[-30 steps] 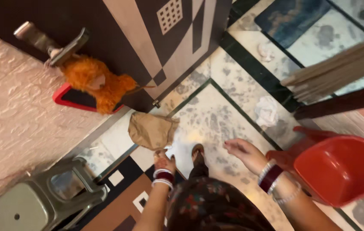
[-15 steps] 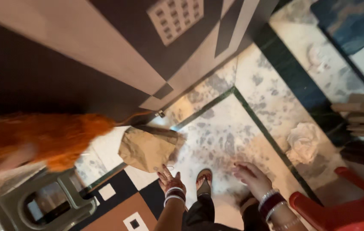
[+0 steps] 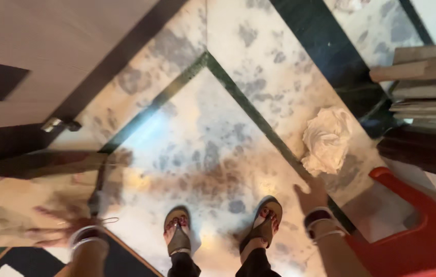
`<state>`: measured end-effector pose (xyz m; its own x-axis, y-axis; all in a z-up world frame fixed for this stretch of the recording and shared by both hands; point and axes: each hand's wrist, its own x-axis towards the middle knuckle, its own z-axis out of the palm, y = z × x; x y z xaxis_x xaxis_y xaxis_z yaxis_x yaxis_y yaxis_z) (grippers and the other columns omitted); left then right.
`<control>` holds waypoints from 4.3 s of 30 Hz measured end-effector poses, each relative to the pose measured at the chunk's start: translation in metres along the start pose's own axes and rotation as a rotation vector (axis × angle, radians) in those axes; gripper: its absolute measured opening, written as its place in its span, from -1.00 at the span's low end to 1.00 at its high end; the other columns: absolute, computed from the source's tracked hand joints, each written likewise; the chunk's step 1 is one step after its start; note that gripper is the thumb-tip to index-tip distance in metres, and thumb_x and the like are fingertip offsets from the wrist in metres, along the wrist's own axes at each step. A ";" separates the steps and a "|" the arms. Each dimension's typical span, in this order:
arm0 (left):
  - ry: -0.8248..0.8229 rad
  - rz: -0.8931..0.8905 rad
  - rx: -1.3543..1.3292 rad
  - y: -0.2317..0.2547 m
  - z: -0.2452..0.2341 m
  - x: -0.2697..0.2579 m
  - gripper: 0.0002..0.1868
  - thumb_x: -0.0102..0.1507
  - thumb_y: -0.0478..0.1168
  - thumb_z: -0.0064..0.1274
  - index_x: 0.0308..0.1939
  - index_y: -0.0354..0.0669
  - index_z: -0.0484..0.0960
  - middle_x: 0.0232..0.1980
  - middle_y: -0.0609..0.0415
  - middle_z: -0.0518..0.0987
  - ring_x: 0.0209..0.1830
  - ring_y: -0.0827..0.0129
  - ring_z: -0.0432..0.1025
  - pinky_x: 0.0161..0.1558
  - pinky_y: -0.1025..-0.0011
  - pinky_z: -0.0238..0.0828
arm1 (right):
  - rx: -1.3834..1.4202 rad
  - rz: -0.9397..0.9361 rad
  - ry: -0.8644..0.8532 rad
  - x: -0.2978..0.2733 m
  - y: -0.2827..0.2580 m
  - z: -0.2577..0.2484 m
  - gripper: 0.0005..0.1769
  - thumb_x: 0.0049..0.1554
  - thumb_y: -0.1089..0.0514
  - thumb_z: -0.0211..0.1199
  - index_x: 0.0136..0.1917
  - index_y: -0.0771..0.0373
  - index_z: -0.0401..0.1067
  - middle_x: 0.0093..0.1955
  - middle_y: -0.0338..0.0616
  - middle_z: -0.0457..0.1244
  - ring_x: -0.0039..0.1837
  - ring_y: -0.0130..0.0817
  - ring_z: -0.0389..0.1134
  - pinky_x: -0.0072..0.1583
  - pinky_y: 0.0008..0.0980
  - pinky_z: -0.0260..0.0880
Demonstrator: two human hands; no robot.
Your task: The person smooths a floral bedsheet over a mattress, tucking the edges to fit snugly. They then place a matching pillow and a tiger-print cushion on the bed. Finally, the person picks up a teddy bear and a snack packet, moving them to the bed before walking to a bathroom area to pick up a cloth.
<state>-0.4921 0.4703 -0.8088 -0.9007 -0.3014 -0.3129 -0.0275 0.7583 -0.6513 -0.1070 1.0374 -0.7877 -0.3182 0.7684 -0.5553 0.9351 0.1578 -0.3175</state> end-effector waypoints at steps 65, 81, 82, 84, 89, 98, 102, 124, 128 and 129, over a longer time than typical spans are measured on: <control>0.104 0.816 -1.409 0.243 -0.737 -0.351 -0.69 0.13 -0.38 0.13 -0.03 -0.26 0.68 -0.18 -0.08 0.68 -0.16 0.11 0.56 -0.05 0.32 0.47 | 0.210 -0.427 0.389 0.033 -0.213 -0.478 -0.77 -0.02 -0.02 0.44 -0.16 0.12 0.70 0.46 0.22 0.12 0.47 0.15 0.13 0.44 -0.03 0.11; 0.282 0.912 -0.960 0.503 -0.733 -0.156 -0.58 0.11 -0.45 0.07 0.07 -0.26 0.65 0.20 -0.19 0.62 0.03 -0.02 0.51 0.05 0.25 0.45 | 0.118 -0.108 0.095 0.402 -0.207 -0.362 -0.61 0.12 0.00 0.28 0.21 0.09 0.49 0.38 0.07 0.14 0.36 0.10 0.23 0.37 -0.09 0.28; 0.293 0.949 -1.088 0.519 -0.718 -0.143 -0.58 0.16 -0.43 0.04 0.12 -0.27 0.63 0.23 -0.23 0.59 0.05 0.01 0.51 0.05 0.26 0.45 | -0.009 -0.104 -0.015 0.427 -0.201 -0.357 -0.56 0.13 -0.01 0.25 0.28 0.02 0.44 0.45 0.03 0.09 0.38 0.10 0.21 0.37 -0.07 0.27; 0.319 1.017 -1.358 0.554 -0.688 -0.112 -0.59 0.27 -0.40 0.00 0.22 -0.30 0.57 0.28 -0.30 0.54 0.10 0.09 0.51 0.06 0.29 0.45 | -0.213 -0.099 -0.177 0.475 -0.199 -0.339 -0.47 0.15 -0.01 0.18 0.40 -0.08 0.34 0.56 0.03 -0.06 0.42 0.14 0.16 0.38 -0.04 0.23; 0.142 0.657 -1.123 0.584 -0.698 -0.091 -0.47 0.25 -0.26 0.10 0.33 -0.15 0.55 0.22 -0.34 0.43 0.07 -0.04 0.38 0.01 0.16 0.37 | -0.487 -0.062 -0.520 0.560 -0.232 -0.295 -0.34 0.16 0.06 0.11 0.51 -0.29 0.19 0.74 -0.07 -0.51 0.62 0.01 -0.03 0.48 -0.16 0.19; 0.142 0.663 -0.808 0.604 -0.756 -0.099 -0.04 -0.04 -0.45 0.09 0.51 -0.10 0.32 0.52 -0.26 0.22 0.38 -0.07 0.28 0.22 0.18 0.37 | -0.032 -0.029 -0.315 0.630 -0.215 -0.243 -0.41 0.19 -0.18 0.21 0.38 0.15 0.37 0.54 -0.05 0.09 0.42 -0.02 0.28 0.45 -0.16 0.24; 0.087 0.749 -0.789 0.604 -0.716 -0.078 -0.04 -0.03 -0.51 0.00 0.51 -0.23 0.23 0.56 -0.27 0.20 0.45 -0.08 0.26 0.37 0.22 0.28 | 0.364 -0.056 0.159 0.610 -0.244 -0.299 -0.50 0.32 -0.12 0.14 0.15 0.42 0.48 0.46 0.05 0.22 0.41 0.01 0.28 0.39 -0.18 0.26; -0.100 0.756 -0.817 0.587 -0.715 -0.110 -0.07 0.02 -0.44 0.08 0.51 -0.21 0.20 0.52 -0.30 0.23 0.36 -0.05 0.32 0.29 0.24 0.34 | 0.242 0.062 -0.191 0.530 -0.350 -0.337 -0.38 0.11 0.21 0.20 0.45 0.08 0.26 0.37 0.14 0.21 0.21 0.15 0.38 0.21 -0.02 0.41; -0.035 0.949 -0.981 0.597 -0.778 -0.177 0.03 -0.02 -0.40 0.14 0.55 -0.22 0.10 0.47 -0.35 0.23 0.32 -0.08 0.32 0.23 0.22 0.37 | 0.521 0.218 -0.139 0.565 -0.251 -0.320 -0.59 0.24 0.19 0.05 0.31 0.06 0.51 -0.08 0.18 0.41 -0.04 -0.03 0.49 0.08 -0.15 0.50; -0.025 1.000 -1.046 0.603 -0.794 -0.196 0.07 -0.02 -0.38 0.16 0.57 -0.24 0.06 0.45 -0.34 0.24 0.31 -0.09 0.33 0.20 0.22 0.38 | 0.776 0.186 -0.114 0.579 -0.218 -0.321 -0.52 0.11 0.27 0.03 0.26 0.11 0.52 -0.02 0.07 0.43 -0.03 -0.13 0.50 0.05 -0.18 0.54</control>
<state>-0.6769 1.4458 -0.5918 -0.7248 0.5966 -0.3446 0.2888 0.7172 0.6342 -0.4444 1.6468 -0.7929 -0.2209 0.6646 -0.7138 0.6129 -0.4747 -0.6317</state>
